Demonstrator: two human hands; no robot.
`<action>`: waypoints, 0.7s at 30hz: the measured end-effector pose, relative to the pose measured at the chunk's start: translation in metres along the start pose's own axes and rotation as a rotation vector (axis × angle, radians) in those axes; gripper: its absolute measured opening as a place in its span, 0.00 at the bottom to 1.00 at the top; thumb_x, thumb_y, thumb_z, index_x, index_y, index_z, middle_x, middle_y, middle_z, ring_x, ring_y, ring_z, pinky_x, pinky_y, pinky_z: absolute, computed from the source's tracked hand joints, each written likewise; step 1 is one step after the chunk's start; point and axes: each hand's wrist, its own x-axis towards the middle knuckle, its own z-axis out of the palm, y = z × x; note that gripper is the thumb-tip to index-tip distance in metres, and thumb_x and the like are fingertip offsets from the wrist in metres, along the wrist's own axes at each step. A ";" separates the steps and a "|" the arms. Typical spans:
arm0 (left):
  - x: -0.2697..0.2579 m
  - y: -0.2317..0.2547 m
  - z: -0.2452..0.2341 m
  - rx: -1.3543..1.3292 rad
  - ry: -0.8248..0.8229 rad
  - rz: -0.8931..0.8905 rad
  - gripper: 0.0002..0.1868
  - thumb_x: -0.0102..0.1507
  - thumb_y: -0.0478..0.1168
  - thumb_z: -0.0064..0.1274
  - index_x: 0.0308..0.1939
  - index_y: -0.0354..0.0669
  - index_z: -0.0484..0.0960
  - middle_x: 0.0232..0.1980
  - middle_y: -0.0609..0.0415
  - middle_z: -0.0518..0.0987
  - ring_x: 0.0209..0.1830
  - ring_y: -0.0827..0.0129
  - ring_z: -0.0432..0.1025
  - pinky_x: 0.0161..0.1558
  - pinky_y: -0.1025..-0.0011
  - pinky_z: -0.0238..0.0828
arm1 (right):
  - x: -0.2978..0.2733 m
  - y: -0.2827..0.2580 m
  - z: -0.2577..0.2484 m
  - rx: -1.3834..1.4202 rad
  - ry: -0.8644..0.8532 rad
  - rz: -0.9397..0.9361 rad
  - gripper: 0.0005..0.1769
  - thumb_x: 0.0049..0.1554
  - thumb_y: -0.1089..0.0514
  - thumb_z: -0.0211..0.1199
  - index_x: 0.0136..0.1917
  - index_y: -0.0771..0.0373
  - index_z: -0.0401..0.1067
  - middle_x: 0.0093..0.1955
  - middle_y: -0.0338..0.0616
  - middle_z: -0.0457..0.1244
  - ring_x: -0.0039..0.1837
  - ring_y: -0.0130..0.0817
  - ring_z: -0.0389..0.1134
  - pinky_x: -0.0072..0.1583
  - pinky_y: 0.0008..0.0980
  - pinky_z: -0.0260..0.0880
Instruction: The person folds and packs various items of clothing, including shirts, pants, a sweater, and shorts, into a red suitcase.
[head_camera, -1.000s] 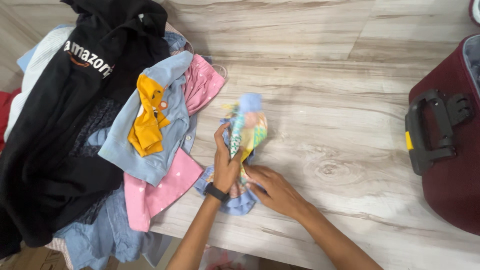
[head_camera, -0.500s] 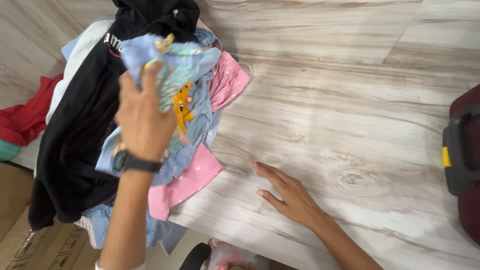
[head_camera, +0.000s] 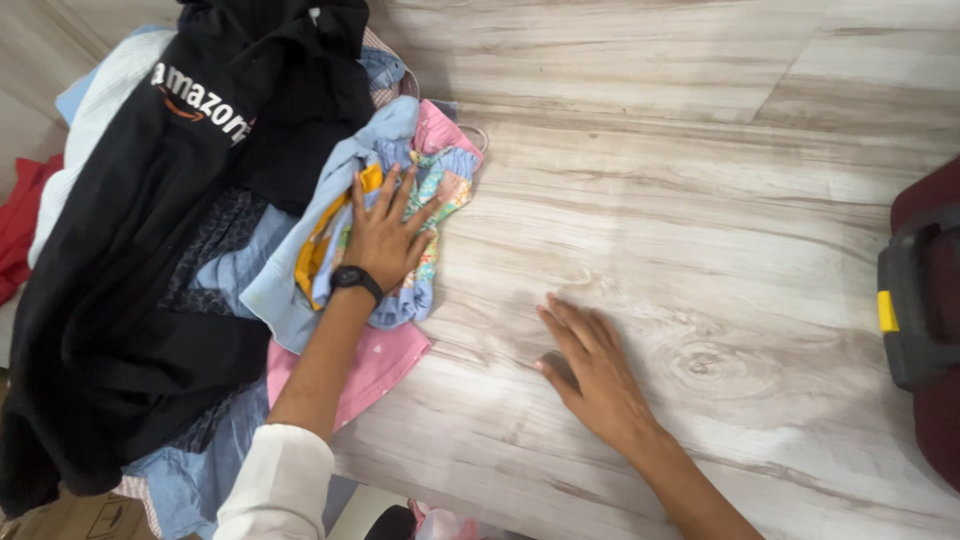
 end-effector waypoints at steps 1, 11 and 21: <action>0.001 -0.004 0.001 0.025 -0.010 0.003 0.26 0.70 0.55 0.43 0.72 0.62 0.73 0.82 0.44 0.56 0.84 0.52 0.44 0.76 0.33 0.25 | 0.002 0.005 0.000 -0.053 0.018 0.034 0.37 0.59 0.48 0.60 0.78 0.60 0.56 0.82 0.46 0.47 0.81 0.44 0.45 0.78 0.50 0.38; 0.001 0.001 0.012 0.061 -0.014 0.021 0.28 0.69 0.53 0.43 0.72 0.56 0.73 0.82 0.42 0.57 0.84 0.53 0.44 0.76 0.34 0.25 | 0.001 0.015 -0.008 -0.116 0.030 0.086 0.34 0.61 0.44 0.58 0.75 0.60 0.61 0.82 0.47 0.47 0.83 0.41 0.42 0.79 0.49 0.33; 0.030 0.105 -0.024 0.020 -0.152 0.018 0.27 0.62 0.47 0.52 0.67 0.51 0.75 0.80 0.44 0.57 0.80 0.48 0.49 0.71 0.26 0.22 | -0.014 0.076 -0.049 -0.122 0.240 0.312 0.28 0.61 0.44 0.58 0.72 0.52 0.67 0.81 0.44 0.50 0.82 0.40 0.45 0.79 0.49 0.37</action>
